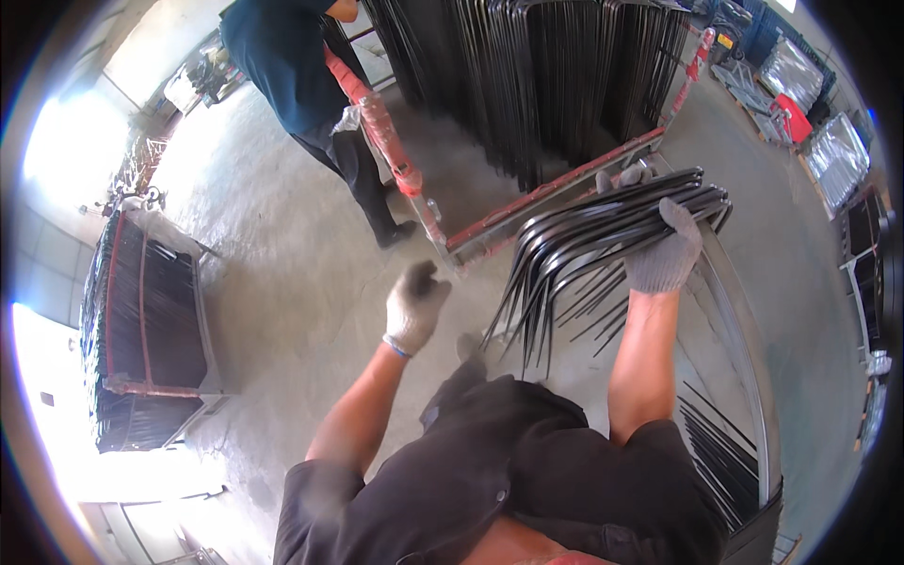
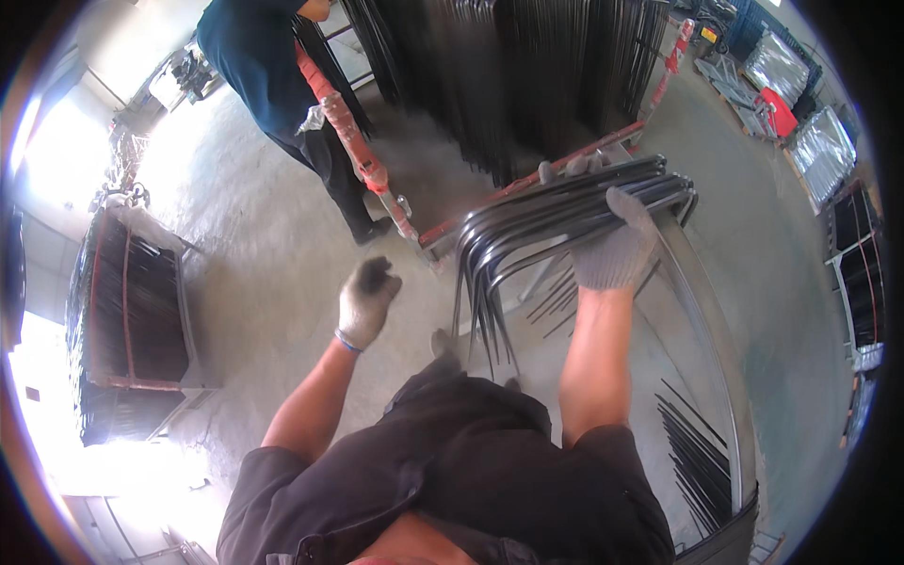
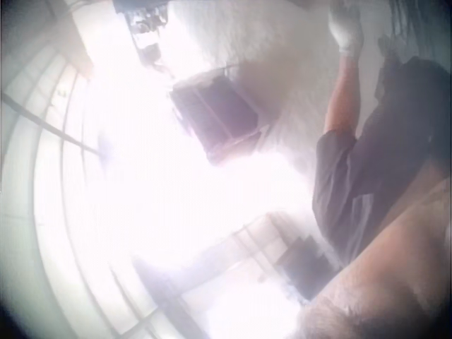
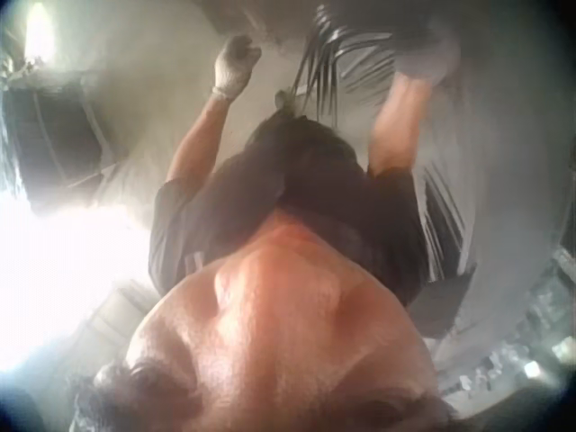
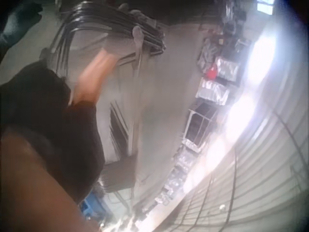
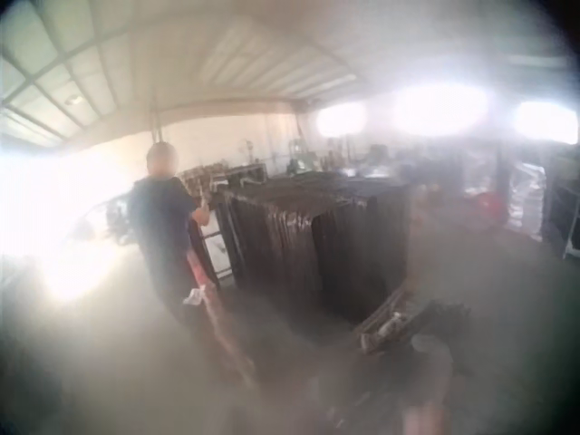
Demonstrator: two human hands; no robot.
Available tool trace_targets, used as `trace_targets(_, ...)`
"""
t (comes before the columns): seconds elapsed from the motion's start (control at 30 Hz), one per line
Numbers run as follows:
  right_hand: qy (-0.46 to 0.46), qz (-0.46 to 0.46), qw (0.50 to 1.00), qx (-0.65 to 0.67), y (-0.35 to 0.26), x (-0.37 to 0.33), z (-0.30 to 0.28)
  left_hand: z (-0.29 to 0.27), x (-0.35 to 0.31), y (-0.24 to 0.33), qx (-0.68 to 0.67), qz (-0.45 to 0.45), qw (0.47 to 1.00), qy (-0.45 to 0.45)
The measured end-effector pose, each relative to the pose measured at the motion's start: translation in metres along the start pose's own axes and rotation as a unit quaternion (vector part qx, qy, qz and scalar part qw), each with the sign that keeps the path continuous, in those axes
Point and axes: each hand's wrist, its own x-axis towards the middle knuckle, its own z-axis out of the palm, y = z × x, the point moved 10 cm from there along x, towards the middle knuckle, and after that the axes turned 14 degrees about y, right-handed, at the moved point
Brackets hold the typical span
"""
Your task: The person picks up stacks of black metal frames from a rack and carries them to a red storage cart. They place the frames into the cart and repeat the process, moving multiple stacks from the rack to the cart.
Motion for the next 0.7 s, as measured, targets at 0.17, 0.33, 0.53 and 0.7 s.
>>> trace_targets(0.17, -0.009, -0.075, 0.996, -0.052, 0.016, 0.062, 0.054, -0.033, 0.171, 0.024, -0.073, 0.076, 0.992, 0.069)
trace_targets(0.33, 0.003, -0.117, 0.992, -0.043, -0.001, 0.121, 0.059, -0.036, 0.273, 0.122, -0.006, 0.362, 0.926, 0.109)
trace_targets(0.53, 0.080, -0.213, 0.973, -0.033, -0.010, 0.171, 0.087, 0.014, 0.390, 0.109, 0.158, 0.333, 0.926, 0.085)
trace_targets(0.7, 0.022, -0.171, 0.984, -0.039, 0.000, 0.235, 0.132, 0.046, 0.430, 0.073, 0.175, 0.295, 0.937, 0.066)
